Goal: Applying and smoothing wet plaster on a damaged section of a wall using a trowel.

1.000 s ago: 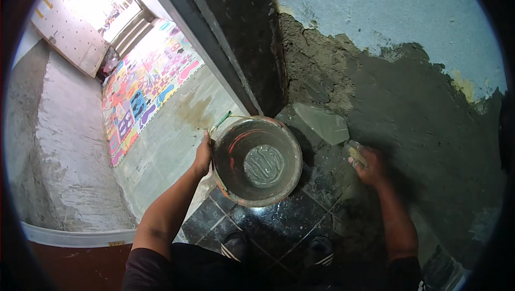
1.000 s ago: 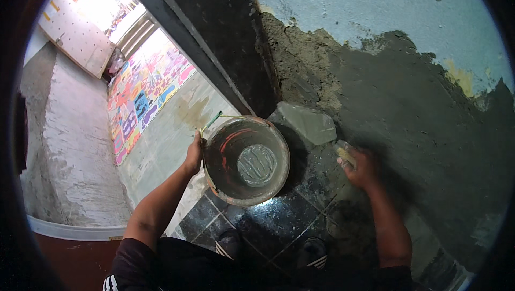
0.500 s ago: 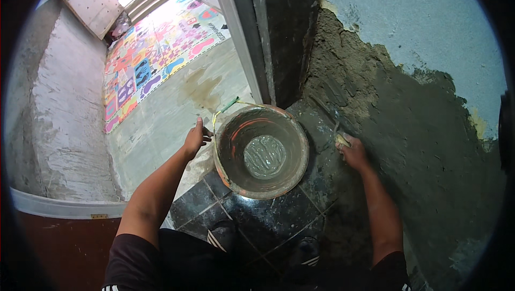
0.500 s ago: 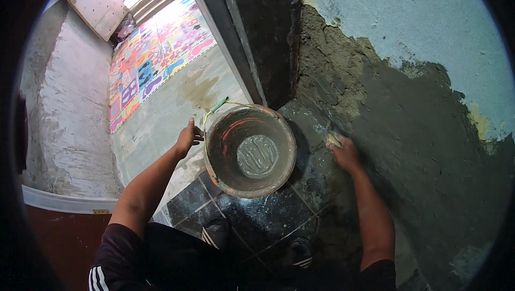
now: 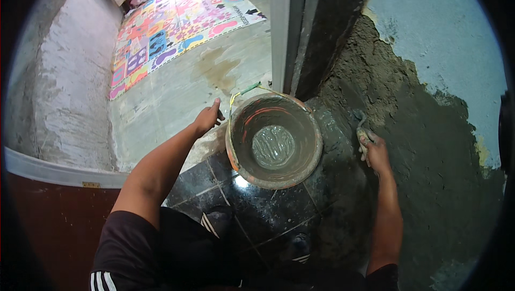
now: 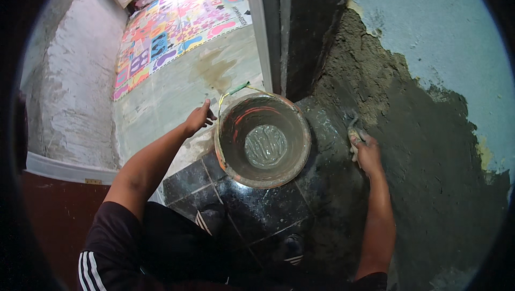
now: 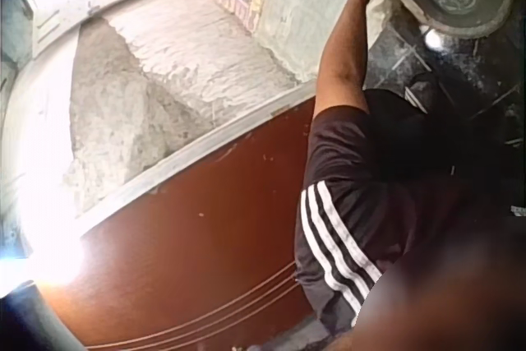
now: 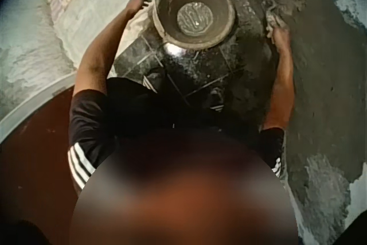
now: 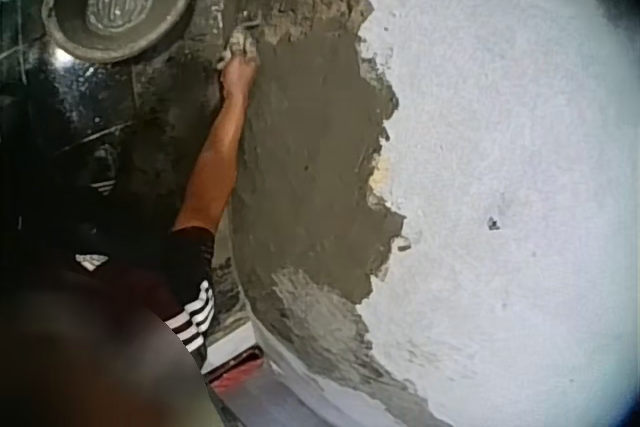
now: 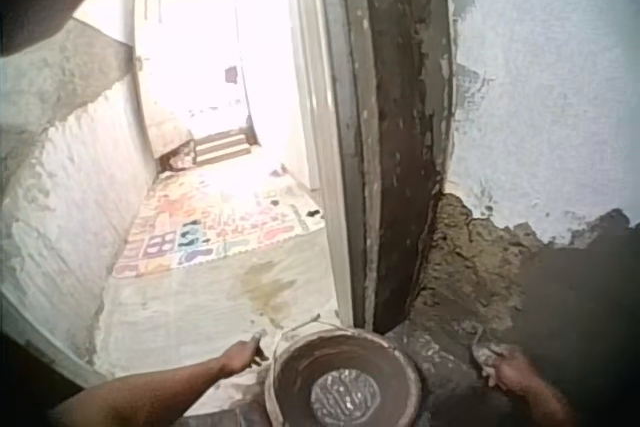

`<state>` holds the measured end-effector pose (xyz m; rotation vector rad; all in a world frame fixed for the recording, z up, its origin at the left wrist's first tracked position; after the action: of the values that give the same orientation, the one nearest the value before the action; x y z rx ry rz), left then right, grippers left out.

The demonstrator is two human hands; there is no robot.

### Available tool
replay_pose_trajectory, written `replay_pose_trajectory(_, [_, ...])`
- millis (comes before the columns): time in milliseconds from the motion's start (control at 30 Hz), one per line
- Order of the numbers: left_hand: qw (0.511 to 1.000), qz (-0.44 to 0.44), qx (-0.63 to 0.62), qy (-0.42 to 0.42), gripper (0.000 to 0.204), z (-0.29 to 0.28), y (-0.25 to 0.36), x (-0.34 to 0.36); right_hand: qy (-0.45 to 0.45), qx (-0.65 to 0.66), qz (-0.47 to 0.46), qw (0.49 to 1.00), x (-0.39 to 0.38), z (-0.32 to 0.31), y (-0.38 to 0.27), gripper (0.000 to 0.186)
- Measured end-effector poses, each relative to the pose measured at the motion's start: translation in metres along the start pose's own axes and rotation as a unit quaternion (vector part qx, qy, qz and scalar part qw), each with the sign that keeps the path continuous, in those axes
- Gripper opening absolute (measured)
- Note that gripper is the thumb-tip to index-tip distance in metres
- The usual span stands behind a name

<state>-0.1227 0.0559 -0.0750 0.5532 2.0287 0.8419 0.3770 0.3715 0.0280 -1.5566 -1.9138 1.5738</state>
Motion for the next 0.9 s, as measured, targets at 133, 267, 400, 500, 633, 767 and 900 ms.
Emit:
replay_pose_trajectory(133, [1.0,0.011,0.006,0.003,0.086,0.001,0.0,0.004,0.032,-0.051,-0.056,0.997,-0.025,-0.011,-0.007,0.057])
replay_pose_trajectory(267, [1.0,0.017,0.015,0.01,0.087,0.001,0.0,0.005,-0.011,-0.05,-0.046,0.998,-0.025,0.008,0.02,0.052])
replay_pose_trajectory(400, [0.999,0.03,0.016,0.02,0.086,0.004,0.004,0.003,-0.024,-0.127,-0.004,0.992,-0.009,0.022,0.038,0.047])
replay_pose_trajectory(500, [0.999,0.032,0.012,0.032,0.087,0.004,0.005,0.001,-0.008,-0.122,0.003,0.992,-0.007,0.01,0.027,0.045])
replay_pose_trajectory(633, [0.999,0.029,0.029,0.027,0.087,0.003,0.001,0.003,-0.009,-0.107,-0.017,0.994,-0.032,-0.013,-0.004,0.043])
replay_pose_trajectory(767, [0.998,0.023,0.04,0.031,0.087,-0.002,-0.002,0.005,0.066,-0.114,-0.038,0.991,-0.064,-0.031,-0.021,0.045])
replay_pose_trajectory(900, [0.998,0.03,0.047,0.029,0.087,0.001,0.001,0.004,0.02,-0.107,-0.046,0.993,-0.053,-0.011,-0.017,0.045])
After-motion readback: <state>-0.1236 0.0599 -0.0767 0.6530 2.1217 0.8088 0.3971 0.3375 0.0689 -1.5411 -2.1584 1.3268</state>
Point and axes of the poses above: each hand's wrist, its own x-axis towards the middle knuckle, its own z-axis out of the palm, y = z × x, the point moved 10 cm from there along x, towards the middle knuckle, and after that the axes turned 3 degrees about -y, right-handed, at the moved point
